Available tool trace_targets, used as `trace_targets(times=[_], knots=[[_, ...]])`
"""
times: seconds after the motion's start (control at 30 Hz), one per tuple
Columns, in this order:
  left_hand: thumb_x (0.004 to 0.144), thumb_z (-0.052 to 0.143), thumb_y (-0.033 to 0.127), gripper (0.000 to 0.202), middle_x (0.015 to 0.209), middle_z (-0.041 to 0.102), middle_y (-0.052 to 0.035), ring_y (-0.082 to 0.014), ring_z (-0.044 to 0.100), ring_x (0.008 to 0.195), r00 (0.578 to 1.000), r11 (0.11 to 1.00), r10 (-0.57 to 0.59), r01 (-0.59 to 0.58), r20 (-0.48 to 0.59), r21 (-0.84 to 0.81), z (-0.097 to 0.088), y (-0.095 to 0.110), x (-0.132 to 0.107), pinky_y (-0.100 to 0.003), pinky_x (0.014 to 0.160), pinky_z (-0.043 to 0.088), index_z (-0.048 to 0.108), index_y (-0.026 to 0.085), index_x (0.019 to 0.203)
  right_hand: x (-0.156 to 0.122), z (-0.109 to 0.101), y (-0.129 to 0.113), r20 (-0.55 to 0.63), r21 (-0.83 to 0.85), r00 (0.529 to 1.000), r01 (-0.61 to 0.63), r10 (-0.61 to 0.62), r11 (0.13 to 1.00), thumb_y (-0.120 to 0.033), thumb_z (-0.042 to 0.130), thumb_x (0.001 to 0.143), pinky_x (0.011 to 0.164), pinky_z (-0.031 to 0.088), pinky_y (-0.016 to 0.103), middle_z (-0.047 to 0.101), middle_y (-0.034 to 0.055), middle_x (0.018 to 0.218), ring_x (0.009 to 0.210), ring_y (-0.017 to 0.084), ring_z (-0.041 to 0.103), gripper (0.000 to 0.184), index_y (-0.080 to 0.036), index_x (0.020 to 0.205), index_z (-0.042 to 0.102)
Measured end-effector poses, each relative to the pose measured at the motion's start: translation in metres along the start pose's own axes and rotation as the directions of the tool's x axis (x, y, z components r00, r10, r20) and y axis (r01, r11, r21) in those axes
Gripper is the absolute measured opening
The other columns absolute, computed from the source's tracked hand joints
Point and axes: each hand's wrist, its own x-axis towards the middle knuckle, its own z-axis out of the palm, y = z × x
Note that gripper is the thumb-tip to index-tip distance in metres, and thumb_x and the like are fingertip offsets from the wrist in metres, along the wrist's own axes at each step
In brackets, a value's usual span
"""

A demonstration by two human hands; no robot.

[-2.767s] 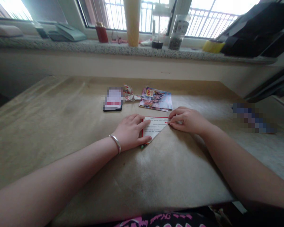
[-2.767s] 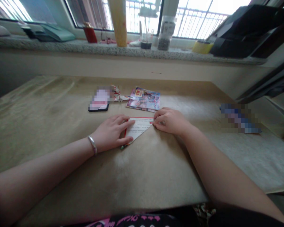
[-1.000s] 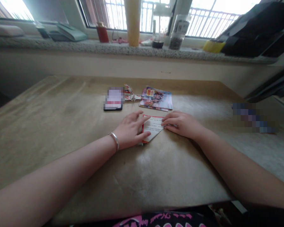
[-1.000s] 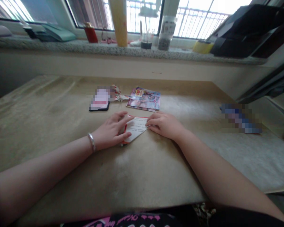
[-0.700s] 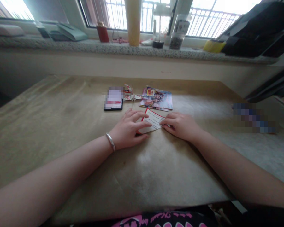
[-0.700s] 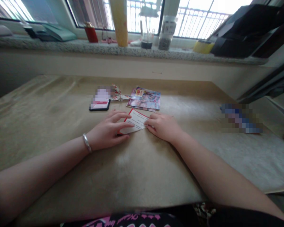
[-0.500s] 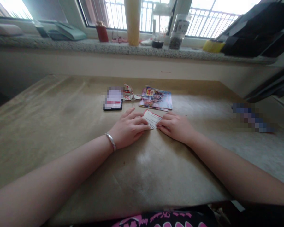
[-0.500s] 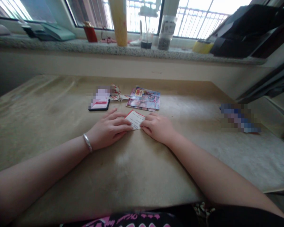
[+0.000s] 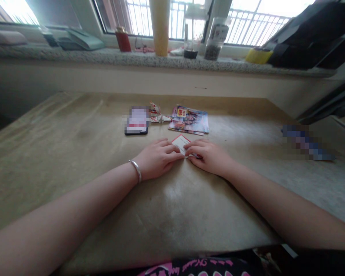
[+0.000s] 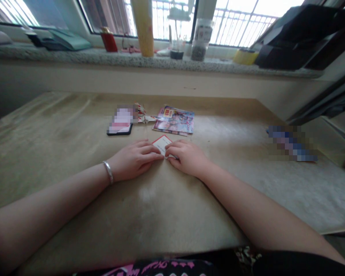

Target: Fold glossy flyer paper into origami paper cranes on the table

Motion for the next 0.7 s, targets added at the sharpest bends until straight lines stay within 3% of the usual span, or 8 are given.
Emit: trace_targets(times=[0.13, 0.37, 0.7], knots=[[0.092, 0.04, 0.022, 0.031, 0.109, 0.063, -0.006, -0.0198, 0.054, 0.097, 1.0, 1.0, 0.006, -0.006, 0.007, -0.029, 0.0015, -0.0006, 0.0015, -0.035, 0.087, 0.047, 0.063, 0.023, 0.114, 0.0008, 0.0, 0.0012, 0.003, 0.017, 1.0, 0.004, -0.004, 1.0, -0.019, 0.054, 0.083, 0.091, 0.047, 0.039, 0.067, 0.0046, 0.109, 0.102, 0.021, 0.059, 0.016, -0.022, 0.093, 0.065], [0.092, 0.039, 0.022, 0.03, 0.108, 0.063, -0.0064, -0.0197, 0.053, 0.096, 0.999, 0.999, 0.023, -0.022, 0.032, -0.047, -0.003, -0.0003, 0.0019, -0.034, 0.088, 0.046, 0.063, 0.021, 0.11, 0.0005, 0.0026, 0.005, -0.003, 0.093, 1.0, 0.014, -0.014, 0.996, -0.017, 0.052, 0.083, 0.098, 0.043, 0.041, 0.063, 0.008, 0.12, 0.113, 0.021, 0.055, 0.016, -0.021, 0.095, 0.062], [0.092, 0.044, 0.024, 0.027, 0.112, 0.062, -0.0043, -0.0191, 0.055, 0.099, 0.997, 0.998, 0.049, -0.047, 0.052, -0.043, -0.0082, -0.0059, -0.0028, -0.034, 0.088, 0.044, 0.061, 0.025, 0.112, 0.001, -0.0004, 0.008, 0.021, 0.116, 0.999, 0.042, -0.045, 0.992, -0.017, 0.053, 0.084, 0.099, 0.044, 0.039, 0.063, 0.0084, 0.121, 0.114, 0.02, 0.056, 0.016, -0.021, 0.095, 0.064]])
